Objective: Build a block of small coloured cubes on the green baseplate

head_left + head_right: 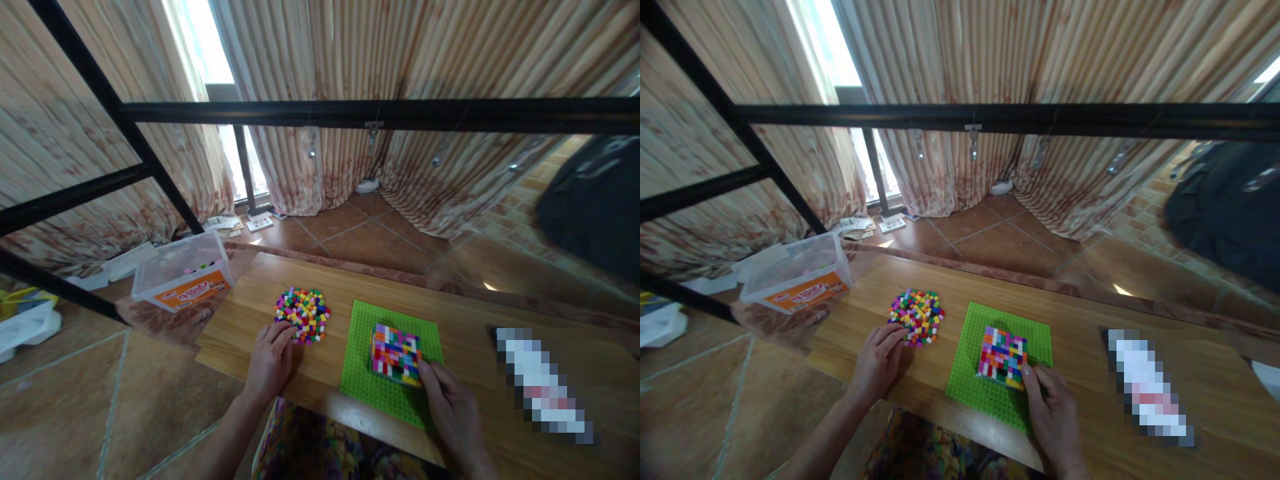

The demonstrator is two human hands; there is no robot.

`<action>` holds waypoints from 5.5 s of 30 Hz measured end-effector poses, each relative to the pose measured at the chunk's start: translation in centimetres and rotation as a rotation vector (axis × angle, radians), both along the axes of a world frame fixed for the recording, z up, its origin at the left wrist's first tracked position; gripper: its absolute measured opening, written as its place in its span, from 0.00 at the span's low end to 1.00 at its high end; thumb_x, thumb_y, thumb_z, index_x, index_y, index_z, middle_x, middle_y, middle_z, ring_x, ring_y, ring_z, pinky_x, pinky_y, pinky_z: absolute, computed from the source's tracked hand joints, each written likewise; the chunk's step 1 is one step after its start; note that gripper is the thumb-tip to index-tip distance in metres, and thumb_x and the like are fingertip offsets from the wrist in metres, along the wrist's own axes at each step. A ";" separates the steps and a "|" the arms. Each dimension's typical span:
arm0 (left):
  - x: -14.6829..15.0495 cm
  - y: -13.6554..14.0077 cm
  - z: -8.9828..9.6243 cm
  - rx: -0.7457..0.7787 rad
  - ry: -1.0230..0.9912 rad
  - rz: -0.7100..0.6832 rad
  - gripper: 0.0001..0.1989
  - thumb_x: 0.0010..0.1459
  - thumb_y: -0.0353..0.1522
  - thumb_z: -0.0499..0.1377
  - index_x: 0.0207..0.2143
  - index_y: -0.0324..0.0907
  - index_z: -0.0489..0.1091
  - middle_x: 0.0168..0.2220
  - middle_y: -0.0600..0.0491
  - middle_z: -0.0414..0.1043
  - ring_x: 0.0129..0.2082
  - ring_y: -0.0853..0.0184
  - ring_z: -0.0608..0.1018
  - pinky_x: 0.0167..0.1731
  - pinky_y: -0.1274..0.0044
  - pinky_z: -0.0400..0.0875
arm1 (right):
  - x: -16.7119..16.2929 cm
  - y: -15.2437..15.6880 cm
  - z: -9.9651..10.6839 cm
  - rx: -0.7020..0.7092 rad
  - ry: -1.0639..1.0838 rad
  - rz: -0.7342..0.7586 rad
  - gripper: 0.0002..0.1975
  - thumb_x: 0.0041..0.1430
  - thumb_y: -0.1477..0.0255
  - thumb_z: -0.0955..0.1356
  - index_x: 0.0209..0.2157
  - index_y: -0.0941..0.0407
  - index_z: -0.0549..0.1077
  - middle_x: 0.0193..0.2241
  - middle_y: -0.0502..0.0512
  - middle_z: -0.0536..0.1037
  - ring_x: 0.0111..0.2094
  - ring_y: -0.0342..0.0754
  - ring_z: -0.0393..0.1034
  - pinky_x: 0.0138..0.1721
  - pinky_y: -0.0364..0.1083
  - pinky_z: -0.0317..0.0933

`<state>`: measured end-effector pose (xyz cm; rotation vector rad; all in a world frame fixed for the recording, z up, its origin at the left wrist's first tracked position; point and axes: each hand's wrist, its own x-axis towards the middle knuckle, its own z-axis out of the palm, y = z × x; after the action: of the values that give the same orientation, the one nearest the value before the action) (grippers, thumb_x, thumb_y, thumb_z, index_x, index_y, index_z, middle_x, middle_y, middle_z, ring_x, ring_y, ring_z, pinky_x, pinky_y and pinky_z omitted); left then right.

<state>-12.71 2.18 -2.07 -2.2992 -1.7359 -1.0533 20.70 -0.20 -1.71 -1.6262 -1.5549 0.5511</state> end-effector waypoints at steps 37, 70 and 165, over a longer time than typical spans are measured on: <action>2.1 1.5 0.6 -0.011 -0.162 0.059 0.07 0.63 0.30 0.53 0.38 0.42 0.70 0.35 0.50 0.77 0.36 0.63 0.77 0.39 0.71 0.73 | -0.2 0.1 0.1 0.007 0.013 0.006 0.23 0.63 0.55 0.62 0.20 0.55 0.68 0.20 0.50 0.68 0.26 0.46 0.64 0.30 0.44 0.58; 12.1 -1.4 3.0 -0.193 -0.312 -0.365 0.11 0.59 0.26 0.56 0.45 0.41 0.69 0.36 0.49 0.77 0.35 0.64 0.77 0.35 0.73 0.73 | -0.7 0.1 0.3 0.028 0.031 0.010 0.23 0.65 0.58 0.62 0.19 0.55 0.65 0.20 0.48 0.65 0.25 0.44 0.61 0.30 0.43 0.56; 7.5 -3.9 0.1 -0.077 -0.222 -0.085 0.11 0.62 0.25 0.52 0.43 0.41 0.72 0.41 0.45 0.74 0.42 0.65 0.78 0.42 0.74 0.77 | 0.3 0.0 -0.3 -0.031 0.008 -0.021 0.23 0.62 0.55 0.63 0.21 0.55 0.72 0.25 0.53 0.74 0.31 0.49 0.69 0.35 0.44 0.61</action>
<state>-5.25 -1.74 -1.93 -2.4014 -1.7974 -1.3256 20.96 -0.18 -2.02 -1.6594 -1.5285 0.5727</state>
